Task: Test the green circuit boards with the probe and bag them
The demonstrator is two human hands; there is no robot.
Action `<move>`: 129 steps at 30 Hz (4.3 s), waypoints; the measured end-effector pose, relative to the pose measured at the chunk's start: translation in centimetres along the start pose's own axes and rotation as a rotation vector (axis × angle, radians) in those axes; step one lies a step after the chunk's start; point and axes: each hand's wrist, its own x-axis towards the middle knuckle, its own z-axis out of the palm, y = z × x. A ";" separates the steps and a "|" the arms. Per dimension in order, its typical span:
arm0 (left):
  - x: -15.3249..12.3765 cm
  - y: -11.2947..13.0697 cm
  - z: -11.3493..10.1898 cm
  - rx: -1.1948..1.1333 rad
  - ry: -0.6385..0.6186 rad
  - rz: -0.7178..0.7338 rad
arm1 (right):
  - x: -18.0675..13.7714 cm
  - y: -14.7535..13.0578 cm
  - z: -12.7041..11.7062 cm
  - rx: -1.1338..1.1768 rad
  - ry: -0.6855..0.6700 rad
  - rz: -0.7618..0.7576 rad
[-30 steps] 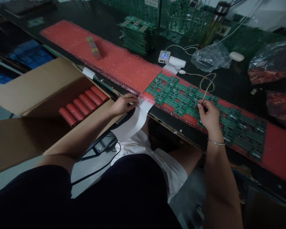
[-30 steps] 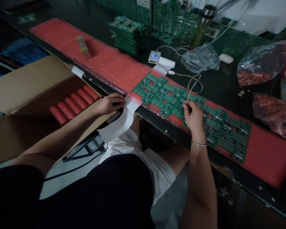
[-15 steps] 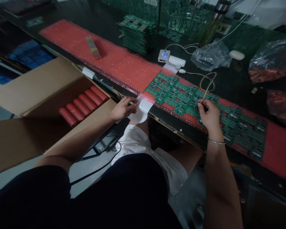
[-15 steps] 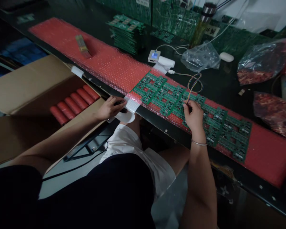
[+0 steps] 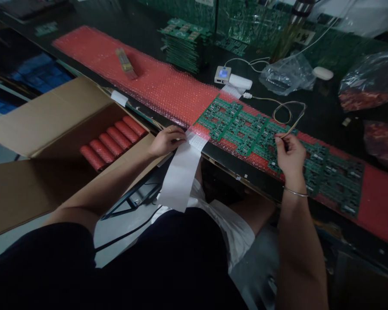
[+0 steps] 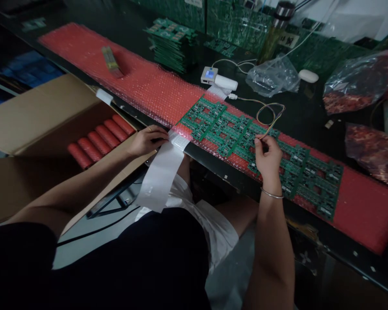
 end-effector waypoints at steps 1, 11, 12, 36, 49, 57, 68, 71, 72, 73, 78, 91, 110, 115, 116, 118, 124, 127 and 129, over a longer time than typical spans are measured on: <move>0.0 0.1 0.1 0.000 0.002 -0.006 | 0.0 0.1 0.0 0.005 -0.002 0.002; 2.6 2.7 -2.7 -0.044 -0.064 0.095 | 0.1 0.3 0.3 0.049 0.006 0.010; 4.0 3.5 -3.2 -0.069 -0.086 0.130 | 0.2 0.3 0.3 0.057 0.011 0.012; 31.2 13.2 16.7 0.114 -0.731 0.720 | 0.8 -0.6 0.7 0.180 0.060 0.039; 30.5 13.2 16.9 0.163 -0.672 0.698 | 0.8 -0.4 0.7 0.194 0.056 0.035; 23.8 12.9 14.5 0.133 -0.427 0.654 | 0.7 -0.4 0.8 0.232 0.090 0.096; 22.0 12.7 14.5 0.024 -0.418 0.578 | 6.8 -0.6 0.3 0.492 0.206 0.144; 20.3 12.1 12.0 -0.016 -0.346 0.516 | 9.2 -0.3 2.3 0.565 0.127 0.198; 19.4 11.7 10.8 -0.036 -0.314 0.501 | 9.8 -0.1 3.1 0.562 0.096 0.220; 18.4 11.2 9.4 -0.059 -0.284 0.490 | 10.2 0.2 3.9 0.545 0.068 0.242; 12.0 7.3 2.0 -0.114 -0.159 0.363 | 10.9 0.9 6.2 0.259 -0.005 0.231; 0.4 2.3 0.9 -0.029 0.017 0.162 | 10.8 0.0 6.2 -0.389 -0.156 -0.090; -1.4 0.3 2.6 -0.056 0.167 0.128 | 10.8 1.0 6.4 -0.499 -0.150 -0.166; -1.5 0.3 3.0 -0.104 0.145 0.129 | 10.6 1.4 6.5 -0.467 -0.142 -0.182; -1.4 0.3 3.0 -0.115 0.133 0.132 | 10.6 1.5 6.5 -0.453 -0.140 -0.177; -1.3 0.3 3.0 -0.132 0.106 0.132 | 10.5 1.6 6.5 -0.438 -0.140 -0.165; -0.9 0.0 2.4 -0.159 0.053 0.135 | 10.3 1.4 6.4 -0.434 -0.136 -0.157; -1.2 -0.1 2.2 -0.126 0.032 0.144 | 10.2 1.3 6.3 -0.435 -0.135 -0.144; -1.7 -0.1 2.3 -0.101 0.014 0.176 | 10.2 1.3 6.3 -0.428 -0.133 -0.132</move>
